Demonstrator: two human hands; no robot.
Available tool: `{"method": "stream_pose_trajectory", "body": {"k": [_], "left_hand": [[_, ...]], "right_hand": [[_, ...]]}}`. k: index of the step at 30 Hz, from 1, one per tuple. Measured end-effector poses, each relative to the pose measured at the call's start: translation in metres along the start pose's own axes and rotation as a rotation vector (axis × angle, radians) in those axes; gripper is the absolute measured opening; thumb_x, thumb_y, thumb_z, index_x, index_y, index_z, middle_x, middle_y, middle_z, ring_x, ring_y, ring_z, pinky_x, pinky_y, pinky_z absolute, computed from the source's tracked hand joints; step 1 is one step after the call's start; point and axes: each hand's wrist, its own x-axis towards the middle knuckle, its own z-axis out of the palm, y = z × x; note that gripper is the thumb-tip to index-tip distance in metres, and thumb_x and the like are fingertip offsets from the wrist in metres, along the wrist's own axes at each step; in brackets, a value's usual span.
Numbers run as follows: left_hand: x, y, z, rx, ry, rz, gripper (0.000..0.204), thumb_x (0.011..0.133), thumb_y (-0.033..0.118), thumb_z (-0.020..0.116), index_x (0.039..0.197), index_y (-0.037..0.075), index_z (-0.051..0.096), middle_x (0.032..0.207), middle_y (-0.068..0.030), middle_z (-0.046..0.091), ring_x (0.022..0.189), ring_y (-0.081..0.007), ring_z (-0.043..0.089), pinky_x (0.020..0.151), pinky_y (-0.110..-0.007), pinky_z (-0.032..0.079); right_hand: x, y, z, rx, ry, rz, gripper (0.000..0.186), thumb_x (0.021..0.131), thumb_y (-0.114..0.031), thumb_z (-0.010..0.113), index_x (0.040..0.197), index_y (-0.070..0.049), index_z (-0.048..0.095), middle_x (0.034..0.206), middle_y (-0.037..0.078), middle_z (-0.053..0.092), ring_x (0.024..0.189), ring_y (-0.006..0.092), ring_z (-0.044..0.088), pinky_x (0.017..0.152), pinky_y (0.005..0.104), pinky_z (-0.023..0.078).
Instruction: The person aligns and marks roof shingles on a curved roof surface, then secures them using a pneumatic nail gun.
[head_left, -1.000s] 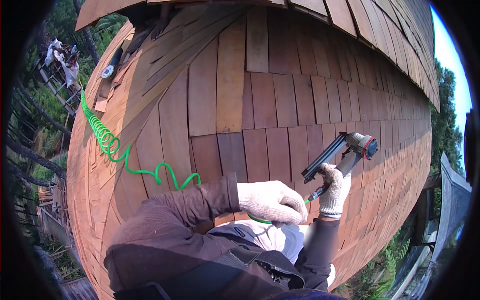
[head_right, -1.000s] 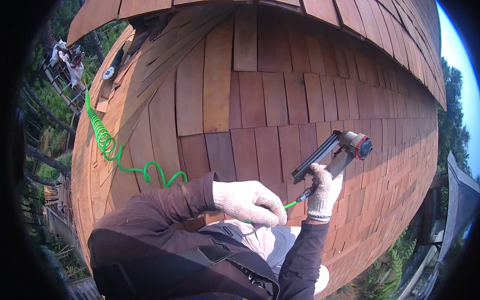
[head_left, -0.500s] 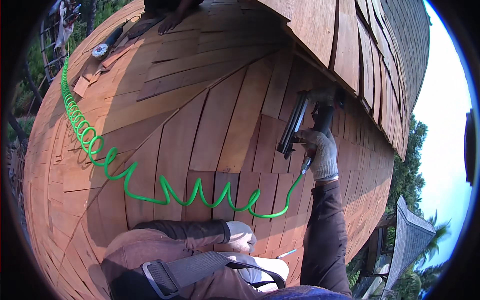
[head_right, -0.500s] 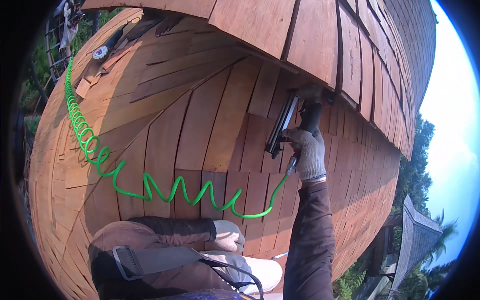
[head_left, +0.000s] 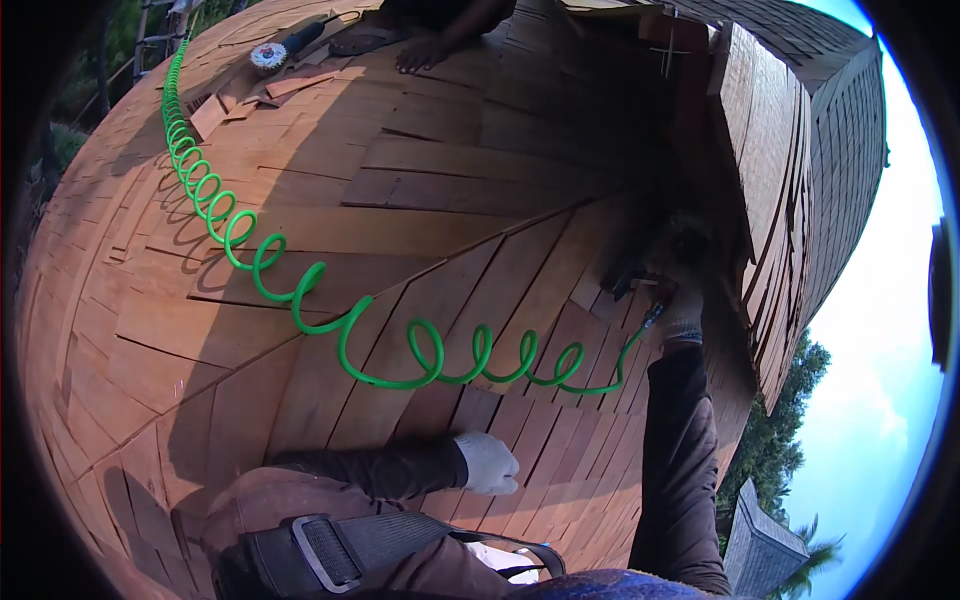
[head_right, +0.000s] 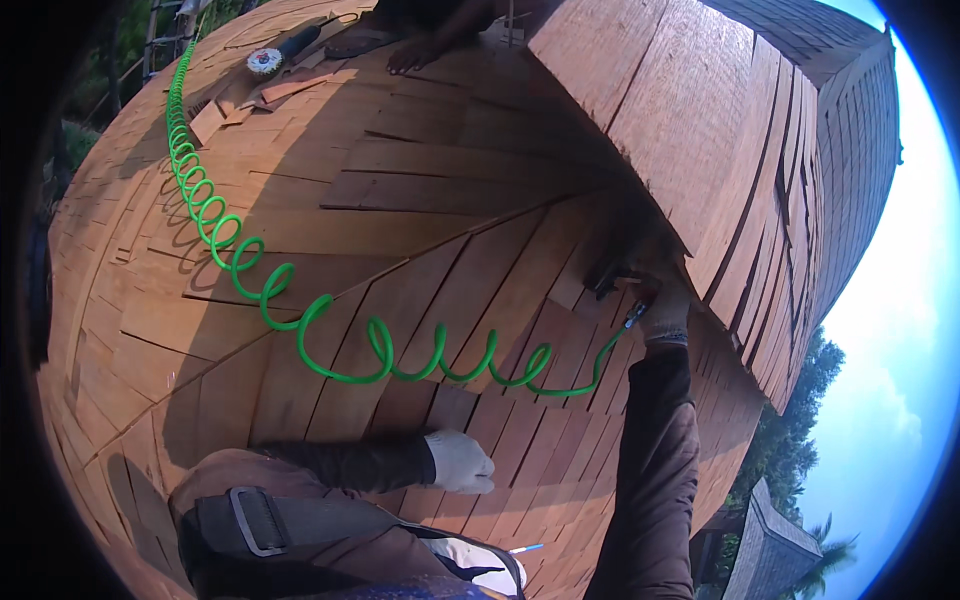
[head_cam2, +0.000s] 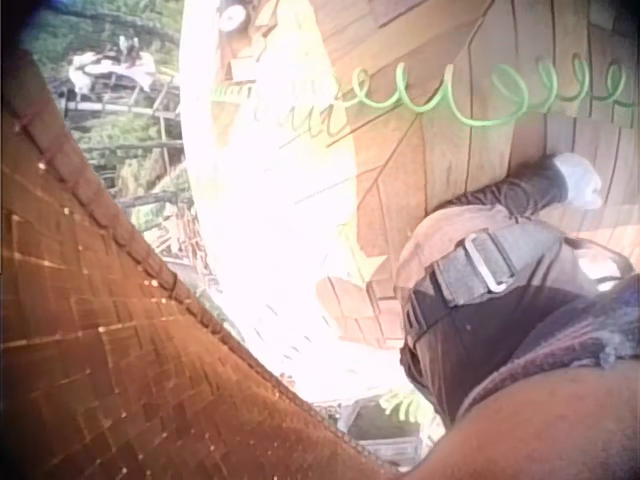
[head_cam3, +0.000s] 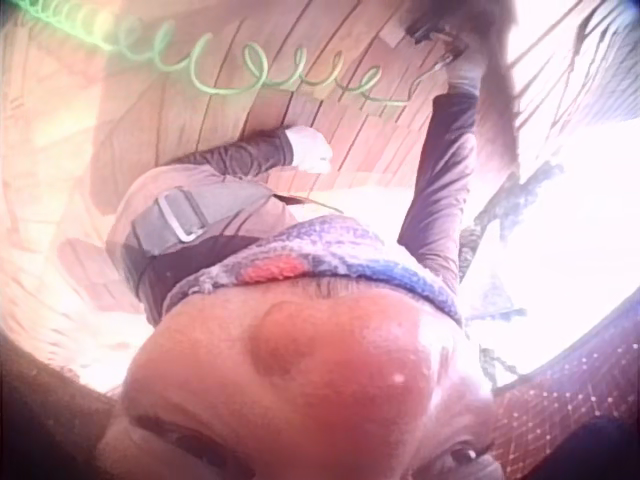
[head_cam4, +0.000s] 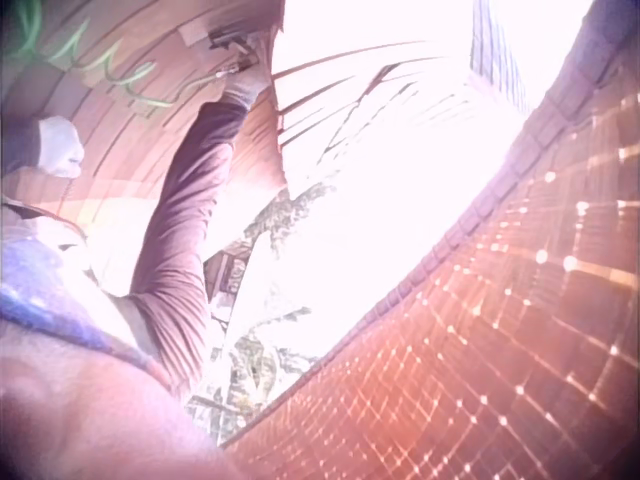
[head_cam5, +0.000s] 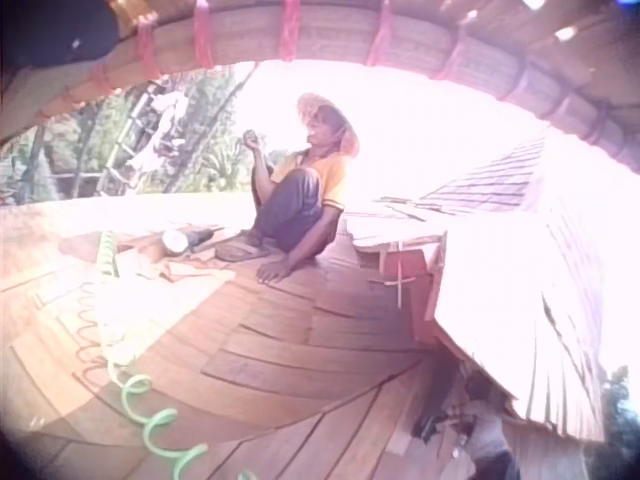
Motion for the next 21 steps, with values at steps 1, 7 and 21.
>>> {"method": "stream_pose_trajectory", "body": {"k": [1,7,21], "left_hand": [[-0.004,-0.001,-0.006,-0.005,0.055,-0.019,0.044,0.097,0.046,0.054,0.091,0.007,0.073,0.090,-0.0193,0.074,0.088,-0.0413,0.072,0.082,-0.056,0.054],[-0.010,-0.010,-0.018,0.027,0.149,-0.123,0.044,0.098,0.048,0.054,0.089,0.009,0.073,0.085,-0.0178,0.075,0.082,-0.0403,0.073,0.079,-0.055,0.057],[-0.011,-0.011,-0.028,-0.037,0.066,-0.134,0.047,0.098,0.054,0.053,0.088,0.013,0.073,0.085,-0.0160,0.075,0.082,-0.0395,0.073,0.078,-0.053,0.057]], "right_hand": [[0.004,0.001,0.001,-0.056,-0.005,-0.022,0.014,0.097,-0.009,0.061,0.102,-0.002,0.072,0.093,0.008,0.071,0.078,0.0166,0.064,0.066,0.0269,0.052],[0.030,-0.014,0.011,-0.490,0.100,-0.414,0.018,0.095,-0.016,0.065,0.107,-0.003,0.071,0.096,0.006,0.071,0.078,0.0150,0.064,0.066,0.0282,0.053],[0.055,-0.019,0.010,-0.480,0.243,-0.508,0.018,0.095,-0.015,0.064,0.106,-0.002,0.071,0.096,0.007,0.071,0.080,0.0163,0.065,0.068,0.0290,0.054]]}}
